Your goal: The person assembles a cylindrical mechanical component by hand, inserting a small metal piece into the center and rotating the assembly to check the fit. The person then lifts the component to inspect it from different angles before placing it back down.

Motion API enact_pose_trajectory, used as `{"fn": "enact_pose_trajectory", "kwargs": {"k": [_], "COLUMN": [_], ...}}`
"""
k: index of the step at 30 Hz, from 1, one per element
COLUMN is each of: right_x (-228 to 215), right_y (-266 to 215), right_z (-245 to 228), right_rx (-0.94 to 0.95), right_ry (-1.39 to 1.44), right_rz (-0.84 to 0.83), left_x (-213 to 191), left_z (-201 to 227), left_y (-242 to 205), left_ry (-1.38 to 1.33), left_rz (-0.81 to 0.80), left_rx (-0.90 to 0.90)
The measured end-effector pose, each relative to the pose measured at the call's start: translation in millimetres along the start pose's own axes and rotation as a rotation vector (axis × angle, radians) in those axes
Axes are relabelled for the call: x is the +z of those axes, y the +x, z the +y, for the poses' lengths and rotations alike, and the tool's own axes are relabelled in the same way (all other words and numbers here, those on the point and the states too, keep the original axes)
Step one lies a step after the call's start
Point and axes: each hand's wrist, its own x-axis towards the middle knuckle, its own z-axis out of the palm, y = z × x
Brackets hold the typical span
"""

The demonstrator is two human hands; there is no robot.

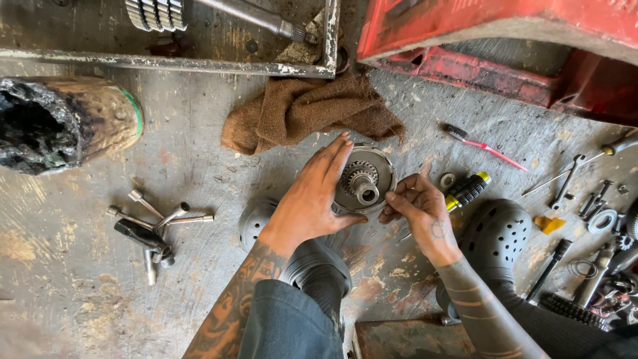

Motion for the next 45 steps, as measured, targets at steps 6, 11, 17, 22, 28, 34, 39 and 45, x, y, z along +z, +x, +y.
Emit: {"fn": "enact_pose_trajectory", "kwargs": {"k": [6,11,17,22,28,34,39,45], "right_x": [2.9,3.8,-10.1,-28.3,-22.1,-21.2,-20.9,-5.1], "right_y": [3.7,8.3,23.5,46.2,53.3,63.2,69.2,59.0], "right_z": [6.1,1.6,-2.6,19.1,17.9,38.8,40.5,-4.4], "right_rx": [-0.136,-0.192,-0.153,-0.166,-0.009,0.019,0.081,0.108], "right_ry": [0.039,0.008,0.035,0.116,0.441,0.619,0.524,0.347], "right_rz": [0.015,-0.004,-0.143,-0.265,-0.5,-0.542,-0.589,-0.56], "left_x": [6.5,-3.3,-6.6,-5.8,-11.2,-13.4,-13.6,-13.5], "left_z": [-4.8,-1.7,-2.6,-7.2,-11.8,-8.9,-11.3,-14.9], "left_y": [1.7,7.6,8.0,7.2,7.9,10.3,9.8,-0.8], "left_ry": [0.039,0.048,0.038,0.052,0.009,0.006,0.006,0.021], "left_rz": [-0.016,-0.055,-0.047,-0.066,-0.05,-0.067,-0.036,-0.044], "left_rx": [0.002,-0.019,-0.022,0.015,0.022,0.03,0.022,-0.016]}}
